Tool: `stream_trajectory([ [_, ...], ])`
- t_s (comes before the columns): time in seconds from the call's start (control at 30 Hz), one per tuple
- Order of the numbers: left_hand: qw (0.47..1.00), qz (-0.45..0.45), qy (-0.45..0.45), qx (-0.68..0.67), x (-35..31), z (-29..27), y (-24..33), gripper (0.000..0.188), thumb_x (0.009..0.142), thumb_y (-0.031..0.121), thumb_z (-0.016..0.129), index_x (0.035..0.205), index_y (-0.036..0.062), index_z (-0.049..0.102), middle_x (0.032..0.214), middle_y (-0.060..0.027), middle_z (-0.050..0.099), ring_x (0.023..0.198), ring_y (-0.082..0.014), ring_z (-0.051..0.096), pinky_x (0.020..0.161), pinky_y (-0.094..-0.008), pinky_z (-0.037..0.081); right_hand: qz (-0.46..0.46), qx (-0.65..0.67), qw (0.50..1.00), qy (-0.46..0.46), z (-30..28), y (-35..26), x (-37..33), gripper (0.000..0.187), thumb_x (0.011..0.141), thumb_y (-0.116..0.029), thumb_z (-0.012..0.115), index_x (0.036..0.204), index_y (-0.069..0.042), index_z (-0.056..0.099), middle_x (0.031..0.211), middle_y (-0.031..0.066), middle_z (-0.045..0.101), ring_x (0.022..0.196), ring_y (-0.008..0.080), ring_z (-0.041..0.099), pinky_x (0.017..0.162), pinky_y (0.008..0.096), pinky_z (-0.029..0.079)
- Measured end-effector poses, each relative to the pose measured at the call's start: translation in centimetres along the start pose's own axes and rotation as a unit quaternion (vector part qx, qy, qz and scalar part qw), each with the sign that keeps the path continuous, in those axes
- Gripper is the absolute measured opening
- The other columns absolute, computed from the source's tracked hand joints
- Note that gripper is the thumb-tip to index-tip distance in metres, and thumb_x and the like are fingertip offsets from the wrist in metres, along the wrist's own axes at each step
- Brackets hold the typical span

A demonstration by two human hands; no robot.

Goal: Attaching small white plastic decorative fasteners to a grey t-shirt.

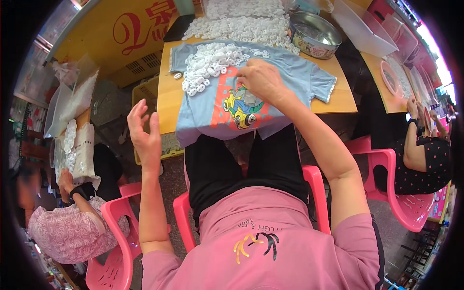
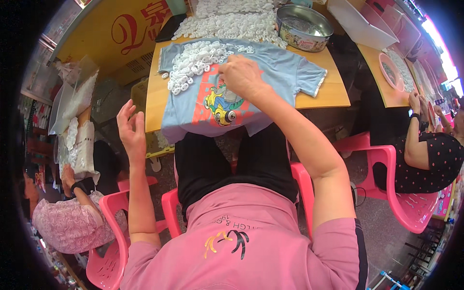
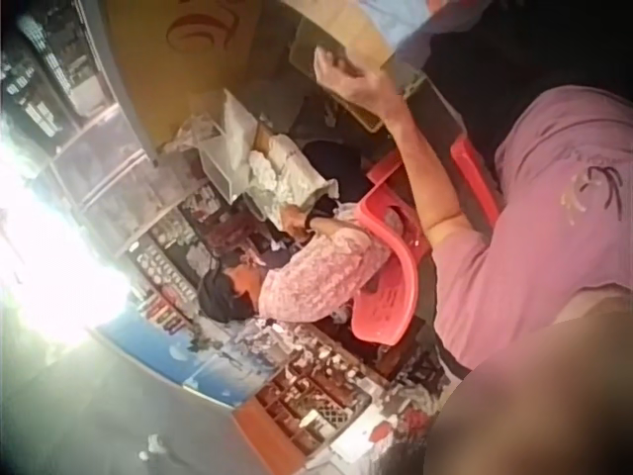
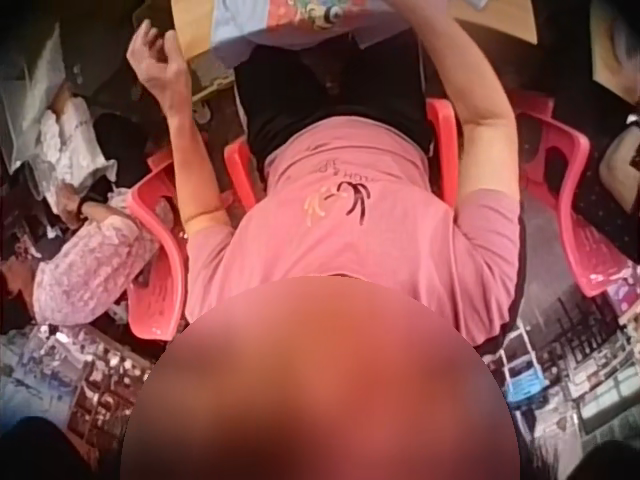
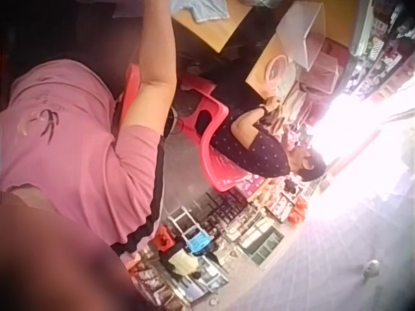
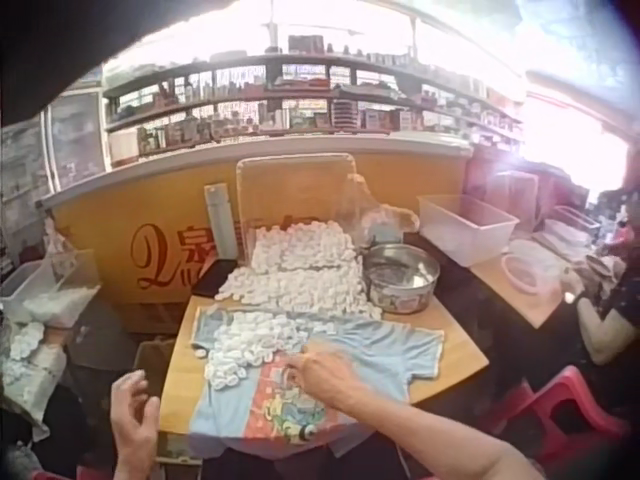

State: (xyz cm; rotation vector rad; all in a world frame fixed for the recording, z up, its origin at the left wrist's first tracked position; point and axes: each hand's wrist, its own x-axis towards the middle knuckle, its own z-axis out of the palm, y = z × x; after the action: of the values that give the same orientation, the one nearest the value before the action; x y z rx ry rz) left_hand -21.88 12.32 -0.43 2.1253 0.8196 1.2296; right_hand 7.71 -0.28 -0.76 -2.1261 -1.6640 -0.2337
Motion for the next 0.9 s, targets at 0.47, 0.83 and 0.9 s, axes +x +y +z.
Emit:
stream_trajectory([
  [0.47,0.966,-0.037,-0.139,-0.216,-1.2,10.0,7.5,0.015,0.090,0.004,0.061,0.104,0.0001,0.063,0.094,-0.0072,0.063,0.079,-0.0140,0.062,0.068,-0.0270,0.049,0.157,0.478,0.864,0.027,-0.7,-2.8,-2.2,0.022,0.087,-0.014,0.065,0.106,-0.003,0.065,0.093,0.0057,0.066,0.080,0.0154,0.062,0.073,0.0310,0.051],
  [0.83,0.946,0.009,-0.128,-0.299,-3.2,12.2,9.3,0.014,0.091,0.007,0.063,0.102,0.0009,0.060,0.101,-0.0055,0.056,0.087,-0.0111,0.056,0.072,-0.0230,0.047,0.276,0.796,0.538,0.019,-3.9,-5.4,-8.3,0.019,0.089,-0.016,0.067,0.103,-0.003,0.062,0.087,0.0009,0.063,0.074,0.0079,0.059,0.068,0.0213,0.049],
  [0.9,0.938,0.002,-0.138,-0.317,-3.6,12.1,10.0,0.012,0.092,0.007,0.062,0.102,0.0008,0.060,0.101,-0.0049,0.056,0.088,-0.0103,0.055,0.072,-0.0221,0.046,0.268,0.771,0.577,0.031,-4.2,-5.5,-8.9,0.018,0.090,-0.016,0.067,0.101,-0.003,0.062,0.088,0.0013,0.064,0.073,0.0079,0.059,0.067,0.0216,0.048],
])
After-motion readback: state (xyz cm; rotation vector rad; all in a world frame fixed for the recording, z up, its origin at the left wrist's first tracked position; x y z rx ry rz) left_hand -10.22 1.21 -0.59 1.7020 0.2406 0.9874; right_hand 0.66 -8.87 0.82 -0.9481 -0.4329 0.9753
